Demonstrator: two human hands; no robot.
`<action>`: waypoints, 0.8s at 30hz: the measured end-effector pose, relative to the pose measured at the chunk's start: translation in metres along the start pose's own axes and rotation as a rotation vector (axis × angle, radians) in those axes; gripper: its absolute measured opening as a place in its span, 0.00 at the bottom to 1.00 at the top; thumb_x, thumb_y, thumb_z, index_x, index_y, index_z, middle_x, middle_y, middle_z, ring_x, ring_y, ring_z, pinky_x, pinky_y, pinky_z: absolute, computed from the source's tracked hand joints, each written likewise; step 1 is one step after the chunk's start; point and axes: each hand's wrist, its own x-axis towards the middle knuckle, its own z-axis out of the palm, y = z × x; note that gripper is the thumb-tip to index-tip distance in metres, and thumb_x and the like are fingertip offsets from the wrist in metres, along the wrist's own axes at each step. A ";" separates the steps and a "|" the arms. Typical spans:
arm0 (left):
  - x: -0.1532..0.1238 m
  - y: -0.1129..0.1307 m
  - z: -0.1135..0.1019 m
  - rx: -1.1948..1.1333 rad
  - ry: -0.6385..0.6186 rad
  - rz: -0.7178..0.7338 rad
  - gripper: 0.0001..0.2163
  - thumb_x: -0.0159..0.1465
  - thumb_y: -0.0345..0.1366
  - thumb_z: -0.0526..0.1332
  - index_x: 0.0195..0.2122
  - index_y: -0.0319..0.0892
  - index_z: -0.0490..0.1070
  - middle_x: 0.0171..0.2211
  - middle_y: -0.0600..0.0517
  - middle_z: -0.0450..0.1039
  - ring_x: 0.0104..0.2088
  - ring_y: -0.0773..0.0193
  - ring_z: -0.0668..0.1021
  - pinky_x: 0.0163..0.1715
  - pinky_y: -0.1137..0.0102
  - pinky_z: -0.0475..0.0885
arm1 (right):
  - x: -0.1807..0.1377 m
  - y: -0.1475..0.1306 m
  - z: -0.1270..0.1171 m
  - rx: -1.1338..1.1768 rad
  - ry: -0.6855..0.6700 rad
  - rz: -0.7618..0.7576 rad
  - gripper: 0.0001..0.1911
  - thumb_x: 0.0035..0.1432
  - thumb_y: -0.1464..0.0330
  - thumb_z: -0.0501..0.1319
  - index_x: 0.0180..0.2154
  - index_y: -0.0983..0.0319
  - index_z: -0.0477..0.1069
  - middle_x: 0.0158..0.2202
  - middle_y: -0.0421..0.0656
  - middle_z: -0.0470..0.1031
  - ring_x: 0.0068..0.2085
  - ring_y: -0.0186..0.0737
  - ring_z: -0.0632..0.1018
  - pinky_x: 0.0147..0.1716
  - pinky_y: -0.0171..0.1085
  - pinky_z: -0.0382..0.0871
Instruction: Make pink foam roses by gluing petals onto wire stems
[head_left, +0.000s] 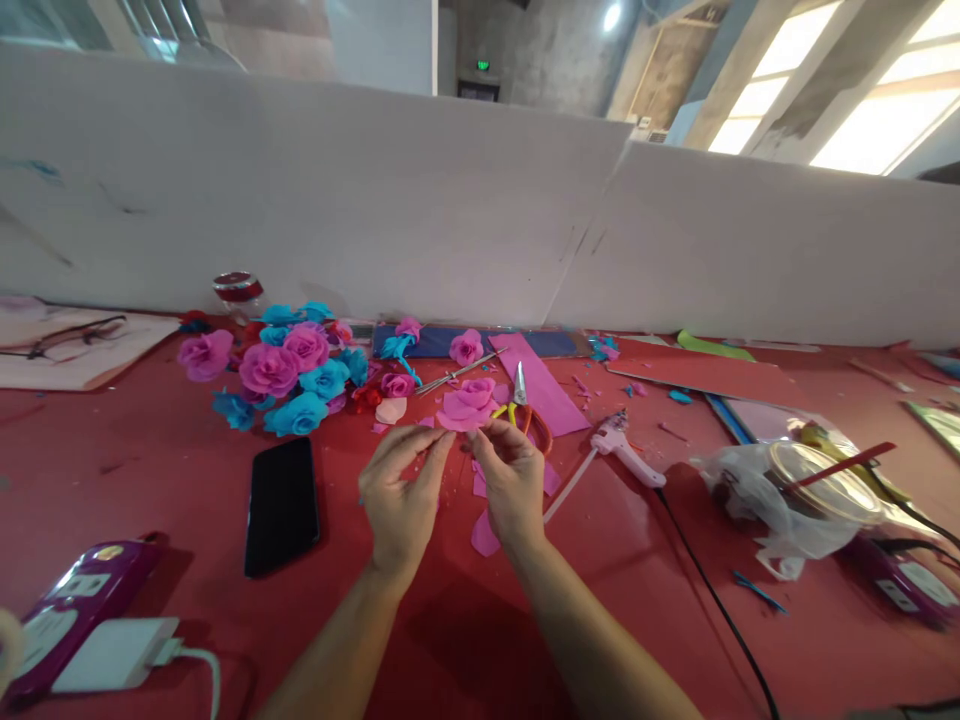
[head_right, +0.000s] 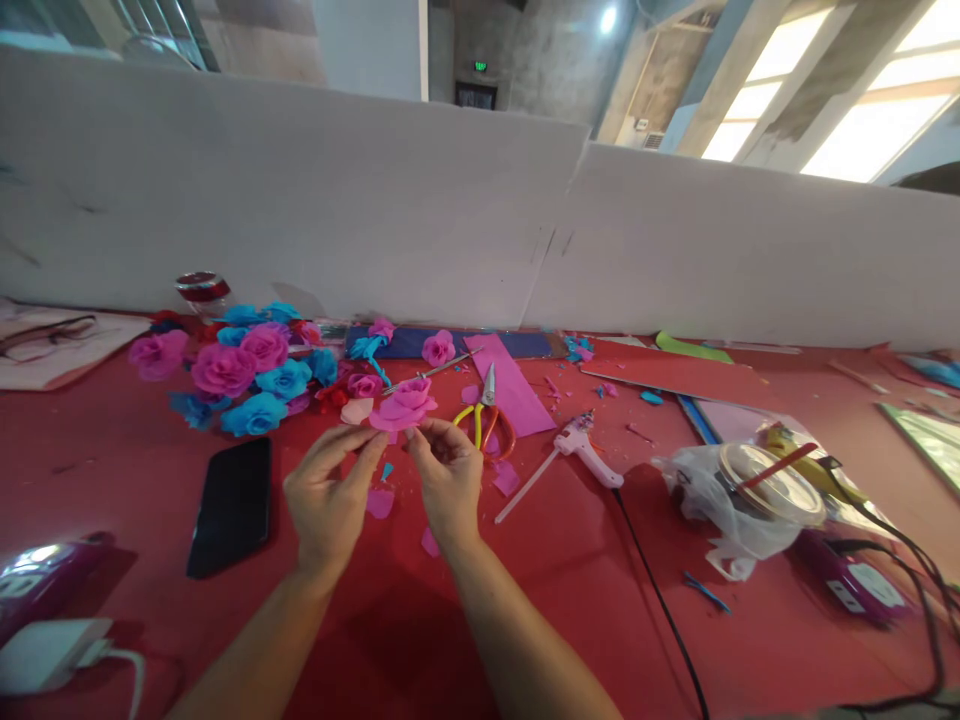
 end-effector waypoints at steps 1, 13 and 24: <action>-0.001 0.000 0.000 -0.001 -0.006 0.000 0.04 0.52 0.34 0.69 0.29 0.48 0.81 0.32 0.52 0.79 0.36 0.61 0.78 0.42 0.70 0.71 | -0.002 -0.001 0.001 0.004 -0.011 -0.002 0.09 0.48 0.64 0.68 0.31 0.61 0.75 0.26 0.39 0.75 0.28 0.34 0.75 0.33 0.36 0.71; -0.003 -0.016 0.002 -0.131 -0.109 -0.172 0.09 0.56 0.35 0.66 0.38 0.48 0.81 0.40 0.53 0.79 0.41 0.61 0.77 0.44 0.69 0.71 | -0.007 0.004 0.004 0.015 -0.030 0.007 0.07 0.48 0.68 0.69 0.32 0.61 0.77 0.28 0.40 0.78 0.30 0.34 0.76 0.34 0.36 0.71; 0.011 -0.013 -0.008 0.063 -0.152 -0.001 0.06 0.57 0.37 0.66 0.36 0.47 0.81 0.35 0.54 0.81 0.36 0.62 0.79 0.38 0.70 0.73 | -0.009 0.002 0.005 0.050 -0.082 0.016 0.06 0.49 0.68 0.69 0.32 0.61 0.78 0.28 0.39 0.78 0.29 0.32 0.76 0.33 0.33 0.71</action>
